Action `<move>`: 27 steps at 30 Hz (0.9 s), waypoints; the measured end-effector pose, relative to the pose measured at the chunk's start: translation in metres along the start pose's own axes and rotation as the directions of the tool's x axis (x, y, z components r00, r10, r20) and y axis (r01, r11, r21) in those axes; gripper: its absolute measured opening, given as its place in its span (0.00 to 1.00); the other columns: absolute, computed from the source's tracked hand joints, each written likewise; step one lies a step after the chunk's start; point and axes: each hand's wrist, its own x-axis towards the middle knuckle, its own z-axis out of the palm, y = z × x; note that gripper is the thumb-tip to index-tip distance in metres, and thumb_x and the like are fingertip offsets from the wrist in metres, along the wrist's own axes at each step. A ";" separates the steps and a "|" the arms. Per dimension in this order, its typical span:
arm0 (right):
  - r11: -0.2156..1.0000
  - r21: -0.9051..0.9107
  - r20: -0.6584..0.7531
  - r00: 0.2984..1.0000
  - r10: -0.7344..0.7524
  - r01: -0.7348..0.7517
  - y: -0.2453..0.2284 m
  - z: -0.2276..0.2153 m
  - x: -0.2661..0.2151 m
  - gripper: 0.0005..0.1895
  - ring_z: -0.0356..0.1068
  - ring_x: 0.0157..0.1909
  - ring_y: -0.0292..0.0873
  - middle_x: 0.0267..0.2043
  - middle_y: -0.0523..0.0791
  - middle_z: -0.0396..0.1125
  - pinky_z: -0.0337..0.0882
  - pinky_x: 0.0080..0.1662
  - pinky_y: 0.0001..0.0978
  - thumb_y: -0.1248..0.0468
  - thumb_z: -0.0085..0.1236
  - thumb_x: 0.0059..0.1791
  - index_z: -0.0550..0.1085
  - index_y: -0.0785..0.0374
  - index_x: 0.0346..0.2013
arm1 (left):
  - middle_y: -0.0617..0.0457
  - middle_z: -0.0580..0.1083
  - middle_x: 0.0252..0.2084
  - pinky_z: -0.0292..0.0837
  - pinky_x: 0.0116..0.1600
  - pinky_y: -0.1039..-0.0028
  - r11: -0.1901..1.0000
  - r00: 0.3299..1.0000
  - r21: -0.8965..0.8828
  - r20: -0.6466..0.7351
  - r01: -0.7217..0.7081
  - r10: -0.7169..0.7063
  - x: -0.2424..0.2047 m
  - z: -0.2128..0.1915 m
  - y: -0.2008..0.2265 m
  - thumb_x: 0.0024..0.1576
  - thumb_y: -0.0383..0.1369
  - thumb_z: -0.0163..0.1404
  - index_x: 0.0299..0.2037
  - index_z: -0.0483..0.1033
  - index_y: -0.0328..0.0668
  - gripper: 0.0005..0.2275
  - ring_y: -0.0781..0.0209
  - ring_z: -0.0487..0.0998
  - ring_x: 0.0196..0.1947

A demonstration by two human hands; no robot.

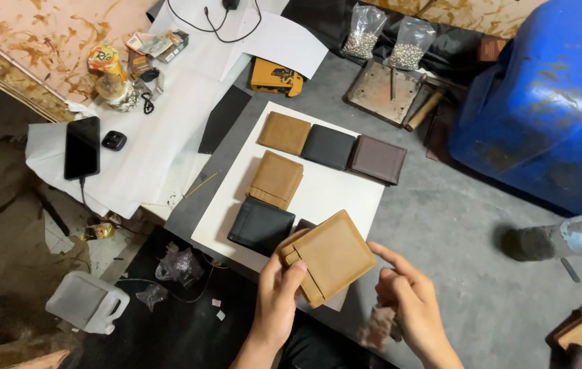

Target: Inspecting and organizing leather wallets into stacks on a workbench

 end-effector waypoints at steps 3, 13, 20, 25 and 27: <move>0.977 -0.210 0.108 0.994 -0.012 0.035 0.005 0.000 0.017 0.28 0.54 0.19 0.38 0.22 0.44 0.60 0.57 0.21 0.30 0.52 0.48 0.52 0.84 0.72 0.50 | 0.48 0.77 0.52 0.74 0.49 0.71 0.978 0.996 0.205 0.067 0.039 -0.054 0.007 -0.010 0.014 0.55 0.36 0.45 0.62 0.73 0.45 0.23 0.59 0.76 0.48; 0.901 -0.433 0.527 0.803 0.279 -0.028 -0.048 0.046 0.051 0.15 0.56 0.06 0.38 0.11 0.44 0.60 0.52 0.12 0.29 0.59 0.62 0.52 0.78 0.70 0.31 | 0.53 0.73 0.31 0.73 0.29 0.77 0.898 0.916 0.441 0.356 0.011 -0.186 0.069 -0.044 0.072 0.59 0.45 0.48 0.68 0.73 0.47 0.26 0.66 0.73 0.29; 0.922 -0.388 0.319 0.939 0.125 0.009 -0.060 0.088 0.101 0.17 0.56 0.15 0.40 0.15 0.48 0.61 0.57 0.20 0.31 0.55 0.60 0.53 0.73 0.67 0.29 | 0.30 0.75 0.57 0.71 0.62 0.56 0.881 0.999 0.473 0.029 -0.029 0.017 0.100 -0.040 0.091 0.53 0.40 0.55 0.67 0.66 0.36 0.31 0.39 0.74 0.59; 0.780 -0.621 0.327 0.929 0.172 0.074 -0.080 0.114 0.130 0.19 0.56 0.22 0.40 0.14 0.43 0.57 0.63 0.31 0.31 0.53 0.57 0.53 0.80 0.65 0.27 | 0.28 0.77 0.52 0.76 0.57 0.51 0.729 0.979 0.656 0.090 -0.196 0.182 0.153 -0.064 0.088 0.58 0.35 0.54 0.63 0.74 0.33 0.23 0.34 0.78 0.57; 0.737 -0.654 0.417 0.894 0.167 0.168 -0.057 0.112 0.169 0.18 0.59 0.25 0.40 0.16 0.43 0.59 0.64 0.35 0.32 0.53 0.52 0.53 0.81 0.63 0.29 | 0.32 0.79 0.49 0.77 0.50 0.51 0.566 0.957 0.777 0.166 -0.275 0.236 0.180 -0.082 0.076 0.58 0.35 0.55 0.61 0.76 0.36 0.21 0.34 0.79 0.52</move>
